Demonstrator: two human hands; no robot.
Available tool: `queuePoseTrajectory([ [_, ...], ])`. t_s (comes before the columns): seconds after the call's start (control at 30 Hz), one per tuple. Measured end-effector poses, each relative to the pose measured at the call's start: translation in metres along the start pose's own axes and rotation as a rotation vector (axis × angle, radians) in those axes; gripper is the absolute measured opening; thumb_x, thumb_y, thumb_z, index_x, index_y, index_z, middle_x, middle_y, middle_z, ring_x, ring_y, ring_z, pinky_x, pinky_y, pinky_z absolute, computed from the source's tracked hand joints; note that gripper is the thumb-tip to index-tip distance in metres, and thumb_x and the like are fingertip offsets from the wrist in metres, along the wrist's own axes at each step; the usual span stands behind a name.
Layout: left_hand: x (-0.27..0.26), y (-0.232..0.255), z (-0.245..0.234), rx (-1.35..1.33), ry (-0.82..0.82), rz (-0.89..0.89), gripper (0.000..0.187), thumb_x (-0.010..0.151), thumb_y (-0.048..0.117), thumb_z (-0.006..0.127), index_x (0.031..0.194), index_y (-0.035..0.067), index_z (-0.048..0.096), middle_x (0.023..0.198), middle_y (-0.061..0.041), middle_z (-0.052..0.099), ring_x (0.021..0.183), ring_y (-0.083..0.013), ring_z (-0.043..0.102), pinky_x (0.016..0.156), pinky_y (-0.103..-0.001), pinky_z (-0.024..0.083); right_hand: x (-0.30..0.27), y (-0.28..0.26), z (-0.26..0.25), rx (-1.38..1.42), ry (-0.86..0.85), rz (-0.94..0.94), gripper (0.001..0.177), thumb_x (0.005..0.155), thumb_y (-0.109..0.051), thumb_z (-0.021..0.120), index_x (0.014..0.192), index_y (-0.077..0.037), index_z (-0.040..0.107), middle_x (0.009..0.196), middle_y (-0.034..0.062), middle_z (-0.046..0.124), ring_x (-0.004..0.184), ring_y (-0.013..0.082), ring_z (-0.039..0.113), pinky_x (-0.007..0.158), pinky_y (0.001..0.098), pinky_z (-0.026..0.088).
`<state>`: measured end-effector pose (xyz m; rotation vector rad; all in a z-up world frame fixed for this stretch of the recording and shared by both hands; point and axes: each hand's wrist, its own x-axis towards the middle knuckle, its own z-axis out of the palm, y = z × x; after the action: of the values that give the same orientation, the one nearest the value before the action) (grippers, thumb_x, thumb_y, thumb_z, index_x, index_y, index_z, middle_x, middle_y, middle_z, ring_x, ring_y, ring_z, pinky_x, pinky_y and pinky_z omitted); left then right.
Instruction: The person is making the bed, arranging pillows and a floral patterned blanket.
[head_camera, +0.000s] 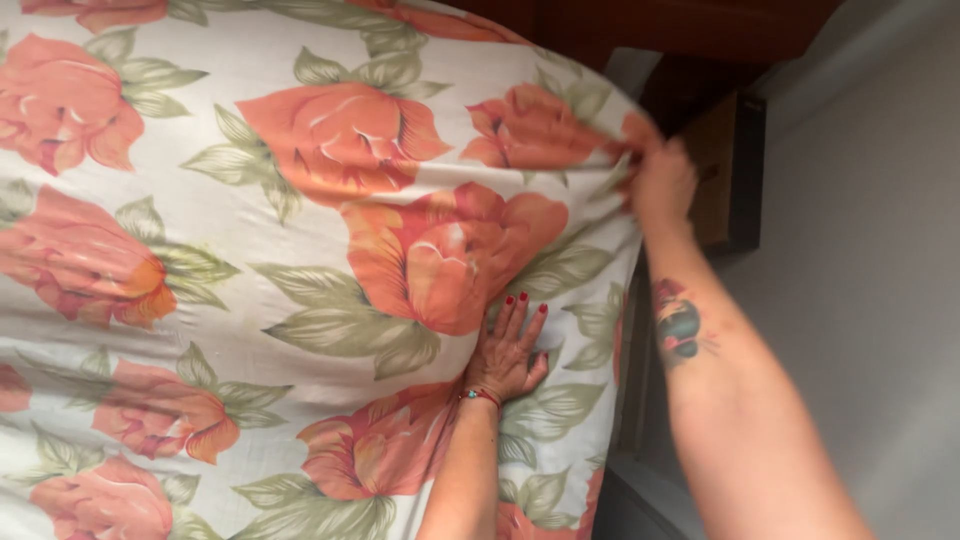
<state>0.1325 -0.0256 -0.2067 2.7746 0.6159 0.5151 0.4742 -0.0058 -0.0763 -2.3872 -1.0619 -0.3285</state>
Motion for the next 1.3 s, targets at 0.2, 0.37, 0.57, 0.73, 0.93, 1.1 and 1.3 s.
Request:
queuePoseTrajectory([
  [0.2,-0.007,0.010,-0.010,-0.034,0.012,-0.011,0.088,0.084,0.046,0.060,0.163,0.023,0.029,0.169,-0.014,0.029,0.158,-0.0319,0.019,0.124,-0.062,0.018,-0.031,-0.011,0.062,-0.065,-0.109,0.076,0.034,0.081,-0.005,0.068,0.115,-0.001,0.067,0.109,0.0257,0.063,0.087,0.0430,0.067,0.069,0.0518,0.055],
  [0.37,-0.004,0.011,-0.010,-0.006,0.046,-0.007,0.087,0.083,0.046,0.060,0.161,0.023,0.029,0.169,-0.013,0.028,0.157,-0.0316,0.021,0.123,-0.064,0.017,-0.010,-0.071,0.019,0.723,0.011,0.065,0.060,0.079,-0.002,0.054,0.139,-0.005,0.050,0.141,0.0153,0.051,0.094,0.0323,0.071,0.085,0.0388,0.058],
  [0.57,0.000,0.010,-0.010,-0.049,0.034,-0.013,0.088,0.083,0.045,0.060,0.162,0.023,0.029,0.170,-0.014,0.027,0.158,-0.0321,0.020,0.123,-0.064,0.018,-0.015,-0.052,0.101,0.310,-0.129,-0.281,0.021,0.085,-0.003,0.070,0.105,0.000,0.067,0.105,0.0227,0.065,0.097,0.0456,0.063,0.084,0.0520,0.051],
  [0.73,0.007,0.011,-0.020,-0.030,0.045,-0.009,0.087,0.082,0.045,0.060,0.161,0.023,0.030,0.169,-0.012,0.027,0.158,-0.0314,0.021,0.124,-0.063,0.018,-0.005,-0.055,0.057,0.175,0.112,-0.241,0.028,0.080,0.003,0.060,0.104,-0.007,0.071,0.102,0.0207,0.064,0.094,0.0445,0.063,0.082,0.0545,0.049],
  [0.93,0.018,0.010,-0.030,-0.112,0.054,0.014,0.086,0.084,0.041,0.061,0.162,0.019,0.031,0.169,-0.014,0.029,0.157,-0.0336,0.025,0.125,-0.058,0.019,-0.017,-0.062,0.032,0.325,0.157,-0.213,0.037,0.095,-0.003,0.064,0.130,-0.001,0.053,0.135,0.0258,0.053,0.124,0.0468,0.051,0.102,0.0538,0.042],
  [1.1,0.031,0.006,-0.033,-0.110,0.049,0.027,0.086,0.086,0.040,0.061,0.158,0.003,0.032,0.167,-0.018,0.031,0.156,-0.0342,0.027,0.126,-0.056,0.020,-0.101,-0.032,0.098,0.180,-0.052,-0.301,0.072,0.094,-0.032,0.070,0.151,-0.004,0.037,0.158,0.0235,0.036,0.151,0.0424,0.029,0.128,0.0529,0.022],
  [1.3,0.043,0.015,-0.022,0.043,0.109,-0.018,0.070,0.095,0.032,0.053,0.157,0.000,0.039,0.165,-0.016,0.035,0.154,-0.0308,0.029,0.127,-0.049,0.023,-0.208,-0.033,0.097,0.412,-0.083,-0.165,0.064,0.109,-0.027,0.049,0.164,-0.005,0.026,0.168,0.0309,0.022,0.156,0.0489,0.020,0.127,0.0501,0.025],
])
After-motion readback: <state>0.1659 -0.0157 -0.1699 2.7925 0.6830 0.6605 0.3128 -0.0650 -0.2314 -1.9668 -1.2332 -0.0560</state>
